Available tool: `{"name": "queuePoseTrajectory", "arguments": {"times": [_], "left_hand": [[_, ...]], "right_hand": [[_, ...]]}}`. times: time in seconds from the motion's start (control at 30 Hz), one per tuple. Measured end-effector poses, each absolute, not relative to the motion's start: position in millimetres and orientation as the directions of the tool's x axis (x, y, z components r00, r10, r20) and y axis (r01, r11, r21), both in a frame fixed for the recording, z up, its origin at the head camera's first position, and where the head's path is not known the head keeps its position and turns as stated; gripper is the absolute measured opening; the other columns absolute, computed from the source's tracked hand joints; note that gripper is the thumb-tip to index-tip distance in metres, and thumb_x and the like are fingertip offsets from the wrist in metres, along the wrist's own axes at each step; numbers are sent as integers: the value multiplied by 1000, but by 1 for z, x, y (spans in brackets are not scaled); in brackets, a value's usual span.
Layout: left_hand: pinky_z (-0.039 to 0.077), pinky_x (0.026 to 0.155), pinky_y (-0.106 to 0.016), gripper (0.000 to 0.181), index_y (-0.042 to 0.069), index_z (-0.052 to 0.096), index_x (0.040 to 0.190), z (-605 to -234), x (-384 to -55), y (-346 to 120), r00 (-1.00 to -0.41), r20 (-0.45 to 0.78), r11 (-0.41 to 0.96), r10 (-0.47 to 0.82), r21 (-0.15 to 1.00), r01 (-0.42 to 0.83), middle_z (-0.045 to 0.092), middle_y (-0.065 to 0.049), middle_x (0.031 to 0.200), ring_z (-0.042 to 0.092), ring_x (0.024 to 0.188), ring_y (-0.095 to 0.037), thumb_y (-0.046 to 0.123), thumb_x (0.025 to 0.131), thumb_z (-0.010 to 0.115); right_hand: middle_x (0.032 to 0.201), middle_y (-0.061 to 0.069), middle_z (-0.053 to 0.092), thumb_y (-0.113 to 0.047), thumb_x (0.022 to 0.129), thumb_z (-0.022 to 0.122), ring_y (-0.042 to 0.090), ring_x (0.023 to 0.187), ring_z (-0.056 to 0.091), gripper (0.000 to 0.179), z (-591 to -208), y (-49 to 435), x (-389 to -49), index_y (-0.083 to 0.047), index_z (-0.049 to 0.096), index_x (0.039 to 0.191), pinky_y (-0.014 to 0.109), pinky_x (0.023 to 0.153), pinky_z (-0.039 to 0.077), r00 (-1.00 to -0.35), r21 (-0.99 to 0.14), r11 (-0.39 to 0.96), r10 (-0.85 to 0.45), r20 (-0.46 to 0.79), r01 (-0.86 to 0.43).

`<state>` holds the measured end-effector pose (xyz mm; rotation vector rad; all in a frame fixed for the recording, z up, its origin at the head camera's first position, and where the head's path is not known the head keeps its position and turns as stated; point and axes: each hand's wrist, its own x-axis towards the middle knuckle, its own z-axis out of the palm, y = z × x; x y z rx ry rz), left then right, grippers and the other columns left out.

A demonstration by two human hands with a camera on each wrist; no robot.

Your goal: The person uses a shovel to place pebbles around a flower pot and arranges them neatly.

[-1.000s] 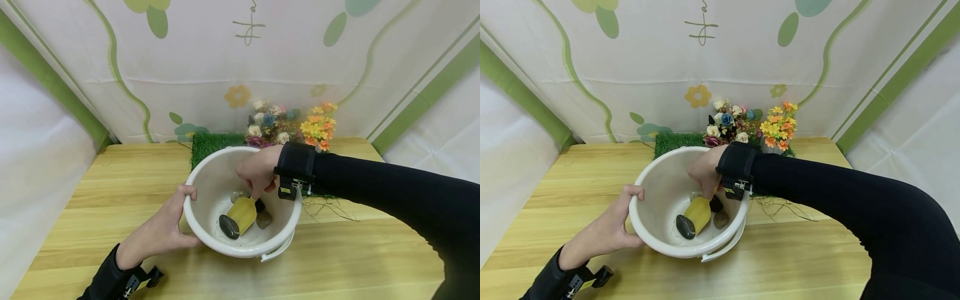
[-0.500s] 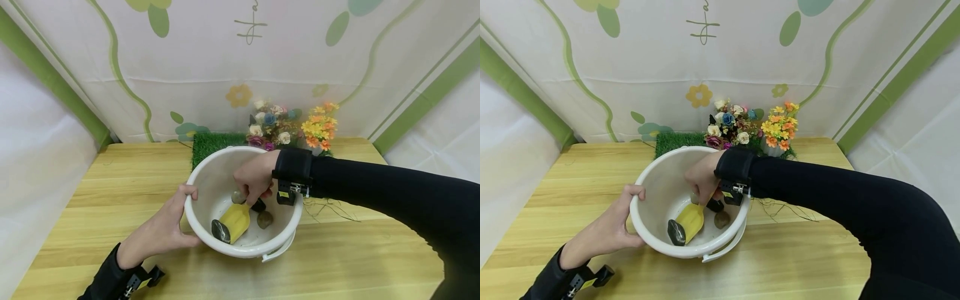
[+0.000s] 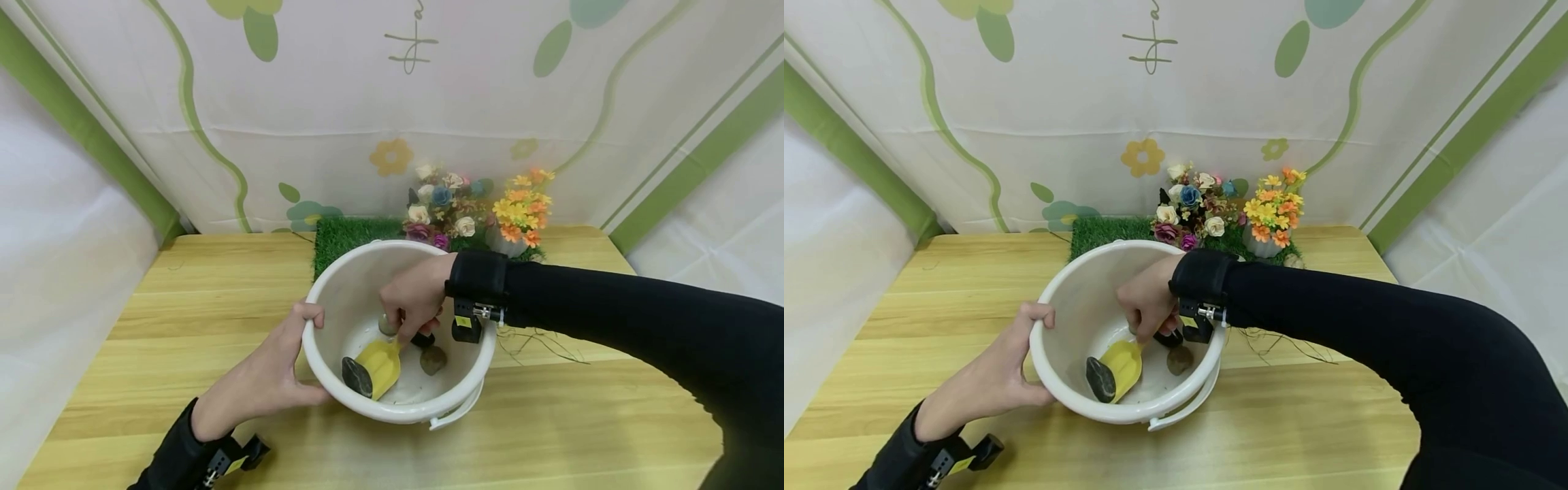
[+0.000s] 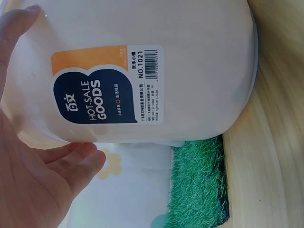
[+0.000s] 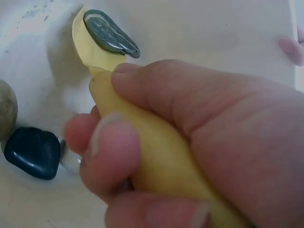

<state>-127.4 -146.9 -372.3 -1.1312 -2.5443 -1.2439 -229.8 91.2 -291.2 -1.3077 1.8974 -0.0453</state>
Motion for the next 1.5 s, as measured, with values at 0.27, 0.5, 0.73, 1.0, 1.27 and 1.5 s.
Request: {"name": "queuePoseTrajectory", "arguments": {"times": [0.27,0.5,0.73,1.0,1.27,1.5], "left_hand": [[48,75,-34,75,8,28,109,-372,-127,-147,-727,373,412,576,636,653,40,-11,117,46,107,-22,27,59,81],[49,74,-33,75,11,27,109,-372,-127,-146,-733,360,410,577,649,641,39,-11,119,45,108,-22,27,60,81],[49,74,-33,76,12,26,109,-371,-128,-146,-728,365,401,581,649,646,39,-12,122,45,110,-23,26,60,81],[48,78,-35,76,9,27,108,-371,-128,-148,-731,362,411,579,644,645,38,-13,127,44,113,-24,27,59,82],[46,78,-36,76,8,28,109,-371,-127,-148,-734,355,417,578,645,640,37,-13,127,44,113,-24,27,60,82],[45,79,-37,76,10,27,108,-371,-127,-147,-737,352,418,577,648,636,36,-12,128,43,115,-23,28,60,83]], "right_hand": [[53,-5,54,-36,88,59,12,46,51,35,-310,95,-246,-18,57,59,25,45,38,-64,-502,406,-822,-566,-764],[54,-3,56,-33,90,57,14,47,52,34,-306,97,-248,-16,60,61,25,49,39,-17,-552,363,-846,-532,-750],[56,3,55,-27,91,57,16,47,49,32,-286,100,-243,-12,58,63,27,53,38,2,-585,327,-872,-490,-742],[58,-7,56,-35,92,55,14,47,49,24,-283,109,-254,-26,64,72,28,52,40,20,-610,286,-895,-445,-739],[61,0,54,-20,93,55,17,47,42,16,-255,122,-241,-22,69,86,26,48,35,-20,-688,304,-922,-388,-659],[64,-6,57,-25,93,54,17,47,45,15,-251,132,-242,-28,69,94,29,47,40,-52,-701,309,-930,-363,-643]]}}
